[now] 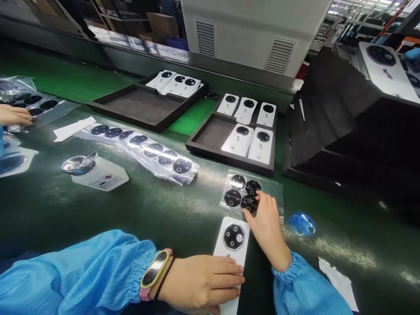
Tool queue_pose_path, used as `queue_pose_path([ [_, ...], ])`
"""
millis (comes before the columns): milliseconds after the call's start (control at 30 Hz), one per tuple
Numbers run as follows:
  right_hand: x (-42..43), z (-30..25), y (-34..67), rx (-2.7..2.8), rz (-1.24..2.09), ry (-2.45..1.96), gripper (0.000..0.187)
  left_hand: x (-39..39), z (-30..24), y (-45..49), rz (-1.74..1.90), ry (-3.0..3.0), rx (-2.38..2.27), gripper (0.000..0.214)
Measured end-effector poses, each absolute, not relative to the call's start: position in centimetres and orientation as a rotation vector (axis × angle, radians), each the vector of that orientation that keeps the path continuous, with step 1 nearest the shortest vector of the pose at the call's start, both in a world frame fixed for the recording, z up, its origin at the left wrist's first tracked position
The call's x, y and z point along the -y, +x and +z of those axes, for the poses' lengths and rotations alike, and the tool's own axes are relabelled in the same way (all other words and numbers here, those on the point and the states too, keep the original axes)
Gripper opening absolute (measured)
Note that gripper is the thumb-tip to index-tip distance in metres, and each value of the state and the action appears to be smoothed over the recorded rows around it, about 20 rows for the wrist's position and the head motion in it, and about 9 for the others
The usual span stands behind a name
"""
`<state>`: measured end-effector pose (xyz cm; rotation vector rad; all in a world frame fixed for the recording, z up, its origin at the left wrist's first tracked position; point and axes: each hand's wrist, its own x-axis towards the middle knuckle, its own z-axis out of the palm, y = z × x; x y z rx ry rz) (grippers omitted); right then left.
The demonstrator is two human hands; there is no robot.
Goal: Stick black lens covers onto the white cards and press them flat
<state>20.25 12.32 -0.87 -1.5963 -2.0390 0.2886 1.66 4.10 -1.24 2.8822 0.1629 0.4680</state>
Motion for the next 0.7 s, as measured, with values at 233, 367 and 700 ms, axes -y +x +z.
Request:
queue_pose_path([
  [233,-11.85,-1.11,19.82,2.022,0.262,-1.577,0.032,-4.28,-1.60,1.47,0.578,2.836,-0.181,0.032],
  [367,-11.78,-1.10,19.99,2.007,0.260,-1.565,0.032,-4.39,-1.48,1.47,0.536,2.820,-0.190,0.032],
  [700,-11.76,-1.27,20.02,1.963,0.266,-1.550,0.032,-4.52,-1.25,1.49,0.483,2.739,-0.182,0.033],
])
